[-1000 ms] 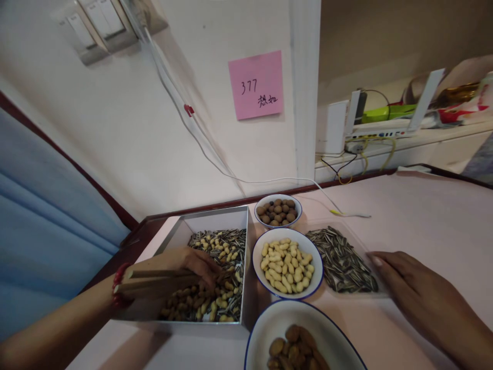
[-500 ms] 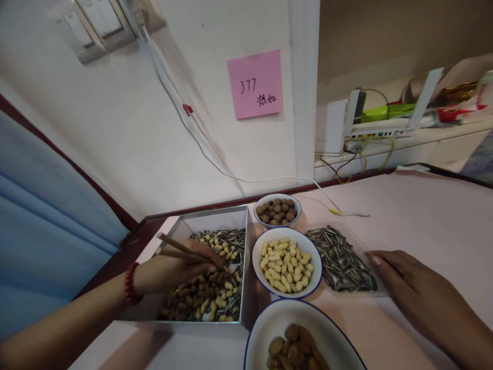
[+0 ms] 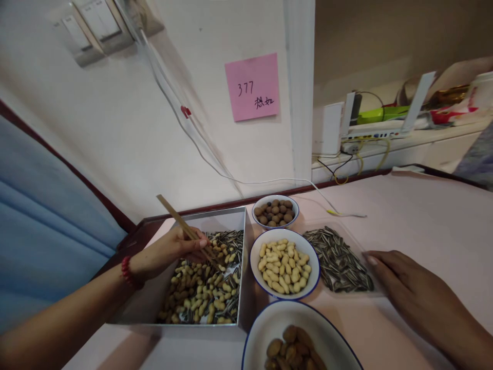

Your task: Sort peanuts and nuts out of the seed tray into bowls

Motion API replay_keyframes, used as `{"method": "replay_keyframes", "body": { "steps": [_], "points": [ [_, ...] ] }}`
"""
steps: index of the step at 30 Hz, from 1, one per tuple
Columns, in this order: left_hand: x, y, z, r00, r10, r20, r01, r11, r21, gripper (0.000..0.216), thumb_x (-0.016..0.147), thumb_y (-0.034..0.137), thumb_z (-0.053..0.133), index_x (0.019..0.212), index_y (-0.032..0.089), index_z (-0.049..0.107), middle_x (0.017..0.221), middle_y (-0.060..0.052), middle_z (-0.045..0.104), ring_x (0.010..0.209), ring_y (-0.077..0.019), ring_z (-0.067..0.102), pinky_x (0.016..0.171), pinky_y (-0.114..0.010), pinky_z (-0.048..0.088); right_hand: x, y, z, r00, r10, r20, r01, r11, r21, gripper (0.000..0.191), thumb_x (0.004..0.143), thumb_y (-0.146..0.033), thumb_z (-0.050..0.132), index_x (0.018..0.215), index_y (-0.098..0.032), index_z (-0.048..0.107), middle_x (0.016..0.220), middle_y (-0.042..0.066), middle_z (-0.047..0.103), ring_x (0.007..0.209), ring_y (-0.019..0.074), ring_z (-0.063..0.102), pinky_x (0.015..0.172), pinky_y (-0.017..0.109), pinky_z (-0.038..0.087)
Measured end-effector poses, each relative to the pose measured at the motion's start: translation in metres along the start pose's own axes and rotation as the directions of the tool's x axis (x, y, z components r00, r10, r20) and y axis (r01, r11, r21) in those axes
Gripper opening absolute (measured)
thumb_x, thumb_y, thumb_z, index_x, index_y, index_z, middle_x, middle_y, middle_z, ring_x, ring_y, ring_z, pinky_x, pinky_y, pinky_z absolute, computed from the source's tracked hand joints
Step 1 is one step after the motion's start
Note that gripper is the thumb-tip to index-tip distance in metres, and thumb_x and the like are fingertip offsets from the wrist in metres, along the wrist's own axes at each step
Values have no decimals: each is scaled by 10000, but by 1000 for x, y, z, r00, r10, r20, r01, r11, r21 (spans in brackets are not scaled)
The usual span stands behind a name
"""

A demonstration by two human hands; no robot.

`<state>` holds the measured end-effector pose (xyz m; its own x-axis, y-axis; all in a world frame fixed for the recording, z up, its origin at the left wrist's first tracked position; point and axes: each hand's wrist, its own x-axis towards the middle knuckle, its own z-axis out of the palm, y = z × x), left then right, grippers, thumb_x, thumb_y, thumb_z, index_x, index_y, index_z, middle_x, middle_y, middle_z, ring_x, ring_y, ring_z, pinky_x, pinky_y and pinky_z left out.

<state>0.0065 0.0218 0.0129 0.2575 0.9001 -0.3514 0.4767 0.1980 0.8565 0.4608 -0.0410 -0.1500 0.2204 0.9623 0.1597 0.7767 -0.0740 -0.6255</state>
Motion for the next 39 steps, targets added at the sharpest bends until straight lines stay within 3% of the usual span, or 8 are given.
{"method": "replay_keyframes", "body": {
  "steps": [6,10,16,22,25,31,35,39],
  "points": [
    [-21,6,-15,994,7,-113,-25,987,-158,274,803,341,799,913,117,688,866,-110,780,773,-197,748,724,-280,624,1,-1,2,1000,-11,-16,11,1000,-5,615,819,-714,344,939,-262,743,1050,84,755,1015,317,694,925,496,557],
    [-28,23,-14,988,45,-147,-85,957,-278,228,786,268,818,916,115,711,869,-117,783,769,-199,752,707,-266,630,1,4,3,999,-28,-18,28,1000,-4,598,846,-694,344,968,-262,739,1081,80,746,1036,309,687,928,483,552],
    [-16,58,24,977,199,-82,-215,927,-308,210,813,294,795,912,128,713,884,-112,789,777,-189,757,744,-257,623,1,5,4,999,-50,-10,50,999,9,570,875,-684,361,965,-264,736,1075,79,742,1021,293,688,912,448,552],
    [-1,68,57,944,329,-23,-329,935,-129,228,831,365,774,902,151,734,837,-53,784,802,-176,753,725,-234,610,2,8,8,999,-41,-14,41,999,25,564,878,-677,363,987,-268,736,1082,72,738,1035,285,684,928,441,544],
    [-4,64,51,944,325,-53,-329,939,-100,270,832,400,765,924,149,730,848,-64,788,802,-192,754,736,-269,616,2,8,7,999,-35,-10,35,999,27,555,872,-676,376,989,-271,738,1092,64,740,1051,286,681,939,437,541],
    [-24,51,16,945,285,-161,-297,953,-56,337,822,445,760,955,137,728,883,-98,790,810,-229,753,774,-330,610,-1,0,1,1000,-20,-8,20,1000,6,583,845,-689,364,961,-259,741,1074,77,750,1037,312,690,937,473,548],
    [-32,36,5,983,185,-18,-185,983,3,308,809,424,766,944,148,747,915,-106,786,849,-244,746,779,-341,597,-1,-1,0,1000,12,-20,-12,1000,-13,603,812,-718,353,877,-259,739,1051,85,763,1021,332,697,931,496,553],
    [-33,18,12,981,122,150,-132,989,61,242,806,380,764,913,163,767,808,-67,755,772,-188,697,724,-288,561,1,6,4,998,58,-7,-58,998,-14,620,807,-742,354,925,-275,744,1081,65,757,1053,327,683,969,492,532]
  ]
}}
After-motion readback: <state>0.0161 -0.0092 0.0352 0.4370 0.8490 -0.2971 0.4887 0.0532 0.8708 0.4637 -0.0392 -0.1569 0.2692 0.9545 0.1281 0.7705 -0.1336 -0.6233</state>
